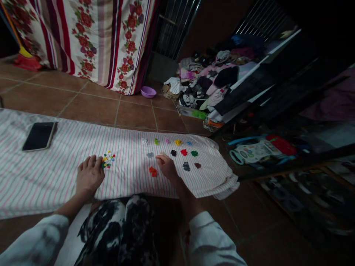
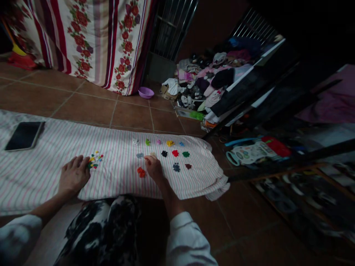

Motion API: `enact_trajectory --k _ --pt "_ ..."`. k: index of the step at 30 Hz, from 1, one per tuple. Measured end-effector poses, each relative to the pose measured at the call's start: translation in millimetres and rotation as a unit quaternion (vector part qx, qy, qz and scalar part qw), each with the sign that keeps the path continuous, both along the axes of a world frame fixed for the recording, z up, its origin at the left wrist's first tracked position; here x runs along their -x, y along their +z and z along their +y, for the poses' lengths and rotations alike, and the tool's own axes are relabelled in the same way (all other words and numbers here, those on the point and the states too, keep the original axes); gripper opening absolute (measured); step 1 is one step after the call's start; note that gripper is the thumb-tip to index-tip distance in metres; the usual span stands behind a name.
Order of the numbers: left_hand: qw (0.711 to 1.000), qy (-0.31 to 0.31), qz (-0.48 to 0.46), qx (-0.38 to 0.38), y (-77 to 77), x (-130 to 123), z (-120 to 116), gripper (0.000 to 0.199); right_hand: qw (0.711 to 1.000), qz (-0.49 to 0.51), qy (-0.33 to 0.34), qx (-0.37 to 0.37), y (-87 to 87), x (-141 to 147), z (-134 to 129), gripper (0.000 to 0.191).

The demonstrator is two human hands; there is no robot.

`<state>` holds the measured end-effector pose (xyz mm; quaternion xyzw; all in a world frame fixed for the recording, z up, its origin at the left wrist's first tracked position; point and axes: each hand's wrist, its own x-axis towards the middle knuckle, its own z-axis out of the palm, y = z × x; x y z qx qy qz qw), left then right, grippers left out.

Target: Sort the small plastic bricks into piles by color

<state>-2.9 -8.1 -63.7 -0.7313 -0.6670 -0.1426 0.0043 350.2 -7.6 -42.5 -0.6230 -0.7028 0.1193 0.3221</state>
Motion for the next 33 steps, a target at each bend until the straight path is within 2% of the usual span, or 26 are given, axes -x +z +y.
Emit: enact_trajectory --k 5,8,11,16,20,28,33 --pt "1.0 0.0 -0.007 0.0 -1.5 -0.5 1.0 0.05 1.0 0.002 -0.024 -0.002 10.5 -4.7 -5.0 0.025" --pt "1.0 0.002 -0.013 0.004 -1.5 -0.4 1.5 0.05 1.0 0.006 -0.025 0.015 12.4 3.6 -8.2 0.025" --pt "1.0 0.002 -0.022 0.006 -2.9 0.3 2.5 0.049 0.999 0.019 0.02 0.041 7.6 33.9 -6.3 0.025" --pt "0.999 0.008 -0.031 -0.001 -7.4 1.1 3.8 0.048 0.989 0.038 0.123 0.067 -6.2 108.1 4.2 0.023" --pt "1.0 0.01 -0.016 -0.001 -8.8 0.3 3.7 0.049 0.987 0.032 0.127 0.092 -20.1 151.5 16.8 0.025" --pt "1.0 0.007 -0.017 -0.009 -9.2 0.9 4.4 0.05 0.99 0.035 0.12 0.072 -43.0 186.2 47.5 0.024" --pt "1.0 0.01 -0.022 -0.006 -10.0 0.2 5.4 0.05 0.992 0.034 0.095 0.079 -44.2 192.7 49.0 0.021"
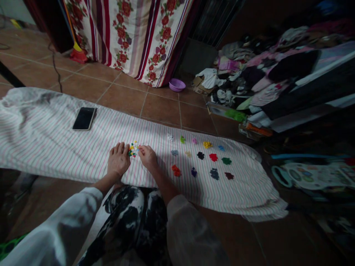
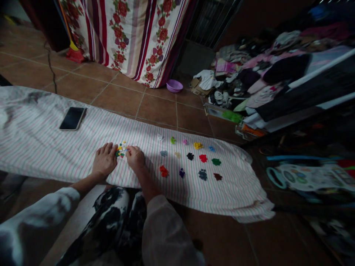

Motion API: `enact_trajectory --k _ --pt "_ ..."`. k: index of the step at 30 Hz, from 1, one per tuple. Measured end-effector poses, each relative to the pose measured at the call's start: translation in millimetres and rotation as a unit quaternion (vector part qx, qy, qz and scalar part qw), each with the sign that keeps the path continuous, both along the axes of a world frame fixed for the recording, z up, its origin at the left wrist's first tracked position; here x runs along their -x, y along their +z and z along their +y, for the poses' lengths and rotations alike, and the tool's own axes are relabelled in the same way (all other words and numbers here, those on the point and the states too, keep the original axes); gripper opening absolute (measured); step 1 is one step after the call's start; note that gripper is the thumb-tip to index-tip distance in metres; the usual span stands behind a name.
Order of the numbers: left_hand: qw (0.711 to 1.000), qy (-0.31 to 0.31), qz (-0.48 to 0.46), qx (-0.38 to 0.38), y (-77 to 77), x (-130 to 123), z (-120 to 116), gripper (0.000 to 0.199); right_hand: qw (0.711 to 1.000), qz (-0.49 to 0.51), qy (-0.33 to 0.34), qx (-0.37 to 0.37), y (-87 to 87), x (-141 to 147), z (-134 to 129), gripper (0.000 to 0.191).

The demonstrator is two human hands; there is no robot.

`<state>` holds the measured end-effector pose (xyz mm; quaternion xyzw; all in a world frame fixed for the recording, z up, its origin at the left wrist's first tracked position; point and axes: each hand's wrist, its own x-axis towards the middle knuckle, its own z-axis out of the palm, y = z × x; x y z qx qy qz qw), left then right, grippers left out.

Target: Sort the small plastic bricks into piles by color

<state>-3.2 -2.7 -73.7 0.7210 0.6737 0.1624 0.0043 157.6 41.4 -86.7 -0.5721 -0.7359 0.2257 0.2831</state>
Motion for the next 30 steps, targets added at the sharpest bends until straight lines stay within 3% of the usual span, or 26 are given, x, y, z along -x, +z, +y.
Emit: enact_trajectory --k 6,17,25,30 --pt "1.0 0.004 0.005 0.0 0.5 -0.4 0.3 0.049 0.998 -0.059 -0.005 0.014 9.6 7.6 -7.8 0.016" --pt "1.0 0.001 0.01 0.005 1.8 -1.0 0.2 0.05 0.997 -0.078 0.013 0.001 13.9 9.1 -1.8 0.019" --pt "1.0 -0.004 0.03 -0.009 -1.3 -0.3 0.2 0.049 0.988 -0.139 0.031 0.067 29.9 11.2 -0.4 0.028" --pt "0.999 -0.003 0.025 -0.032 -4.7 0.5 0.3 0.046 0.988 -0.139 0.014 0.063 26.6 12.9 -0.2 0.021"
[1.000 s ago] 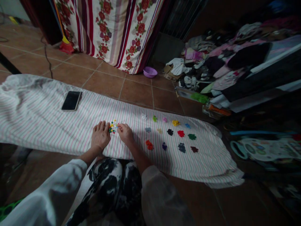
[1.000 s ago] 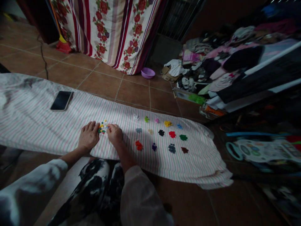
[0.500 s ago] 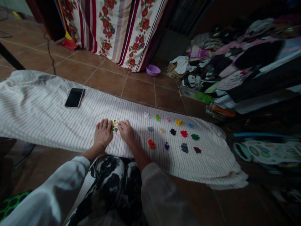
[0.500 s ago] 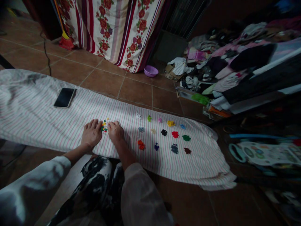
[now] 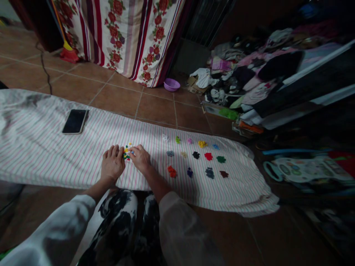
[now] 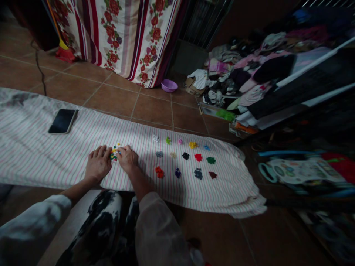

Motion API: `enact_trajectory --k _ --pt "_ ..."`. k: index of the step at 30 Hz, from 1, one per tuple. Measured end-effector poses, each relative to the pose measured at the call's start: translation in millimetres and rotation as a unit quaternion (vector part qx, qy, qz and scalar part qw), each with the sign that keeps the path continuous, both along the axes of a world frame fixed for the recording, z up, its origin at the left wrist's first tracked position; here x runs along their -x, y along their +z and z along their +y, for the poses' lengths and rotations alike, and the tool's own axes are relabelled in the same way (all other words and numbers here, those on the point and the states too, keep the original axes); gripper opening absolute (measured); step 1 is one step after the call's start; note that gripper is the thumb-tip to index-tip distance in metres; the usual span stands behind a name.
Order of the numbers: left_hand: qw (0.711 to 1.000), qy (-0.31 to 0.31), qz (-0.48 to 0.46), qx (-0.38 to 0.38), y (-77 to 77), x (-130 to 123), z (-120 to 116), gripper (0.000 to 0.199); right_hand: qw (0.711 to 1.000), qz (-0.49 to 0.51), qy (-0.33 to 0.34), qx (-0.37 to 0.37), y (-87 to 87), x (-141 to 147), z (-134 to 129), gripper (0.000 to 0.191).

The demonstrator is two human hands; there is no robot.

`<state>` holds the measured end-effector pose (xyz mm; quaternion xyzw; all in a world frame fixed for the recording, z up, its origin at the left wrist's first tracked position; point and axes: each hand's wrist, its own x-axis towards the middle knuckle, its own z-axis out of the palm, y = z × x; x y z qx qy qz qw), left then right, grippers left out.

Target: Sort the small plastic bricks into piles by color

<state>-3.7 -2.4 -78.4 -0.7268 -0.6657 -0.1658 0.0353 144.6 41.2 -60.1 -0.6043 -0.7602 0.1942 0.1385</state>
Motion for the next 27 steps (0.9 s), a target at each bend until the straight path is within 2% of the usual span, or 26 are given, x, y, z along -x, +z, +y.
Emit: enact_trajectory --k 8,13,21,27 --pt "1.0 0.001 0.008 -0.002 0.7 -0.4 0.7 0.047 0.99 0.12 -0.016 -0.067 -17.2 -6.2 5.6 0.007" --pt "1.0 0.0 0.002 -0.003 -1.6 0.2 0.4 0.048 0.979 0.183 -0.043 -0.073 -27.3 -14.4 6.9 0.01" --pt "1.0 0.004 0.01 0.009 -0.6 0.4 0.3 0.049 0.964 0.205 -0.088 -0.145 -22.0 -50.3 27.6 0.015" --pt "1.0 0.006 -0.006 0.018 1.8 -0.4 0.5 0.049 0.959 0.192 -0.148 -0.149 -17.8 -90.0 49.3 0.017"
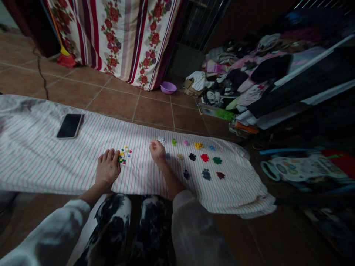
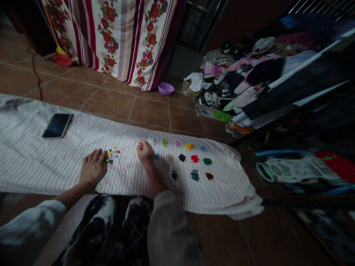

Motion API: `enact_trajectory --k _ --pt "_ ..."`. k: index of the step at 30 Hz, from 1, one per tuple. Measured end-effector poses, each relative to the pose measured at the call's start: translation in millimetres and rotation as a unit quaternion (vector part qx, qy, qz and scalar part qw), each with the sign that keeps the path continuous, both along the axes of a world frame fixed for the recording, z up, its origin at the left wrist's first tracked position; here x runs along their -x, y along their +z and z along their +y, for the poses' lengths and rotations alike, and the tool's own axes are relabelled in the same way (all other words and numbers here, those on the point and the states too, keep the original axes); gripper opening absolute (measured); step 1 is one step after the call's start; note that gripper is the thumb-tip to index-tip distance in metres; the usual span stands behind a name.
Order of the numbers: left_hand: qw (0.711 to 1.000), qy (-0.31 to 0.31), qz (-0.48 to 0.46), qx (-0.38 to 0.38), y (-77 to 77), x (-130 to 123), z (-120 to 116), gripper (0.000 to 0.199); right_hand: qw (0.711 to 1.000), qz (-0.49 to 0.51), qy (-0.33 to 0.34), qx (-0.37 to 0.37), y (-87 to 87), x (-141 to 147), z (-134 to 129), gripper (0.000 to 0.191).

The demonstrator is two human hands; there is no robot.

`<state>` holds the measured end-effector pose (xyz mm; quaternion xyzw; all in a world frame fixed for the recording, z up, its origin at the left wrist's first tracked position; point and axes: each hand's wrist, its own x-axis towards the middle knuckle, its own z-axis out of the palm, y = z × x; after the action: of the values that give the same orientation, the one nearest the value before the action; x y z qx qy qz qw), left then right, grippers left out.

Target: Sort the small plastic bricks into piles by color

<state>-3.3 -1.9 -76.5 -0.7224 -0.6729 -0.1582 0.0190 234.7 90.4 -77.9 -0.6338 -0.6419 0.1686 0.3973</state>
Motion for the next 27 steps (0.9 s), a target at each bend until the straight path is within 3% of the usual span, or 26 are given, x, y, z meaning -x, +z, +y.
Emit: enact_trajectory --k 7,12,17,27 --pt "1.0 -0.002 -0.008 0.004 -0.8 -0.1 0.2 0.05 0.994 -0.027 -0.106 0.024 9.2 -51.2 24.1 0.022" --pt "1.0 0.001 -0.004 -0.007 -1.9 -0.3 0.2 0.048 0.983 -0.075 -0.156 0.066 11.7 -70.6 35.3 0.022" --pt "1.0 -0.003 -0.022 -0.014 -4.3 0.3 0.2 0.048 0.973 -0.116 -0.162 0.118 8.8 -70.6 41.7 0.024" --pt "1.0 0.001 -0.006 -0.011 -3.2 -0.6 0.2 0.048 0.975 -0.145 -0.107 0.13 10.5 -66.5 41.7 0.041"
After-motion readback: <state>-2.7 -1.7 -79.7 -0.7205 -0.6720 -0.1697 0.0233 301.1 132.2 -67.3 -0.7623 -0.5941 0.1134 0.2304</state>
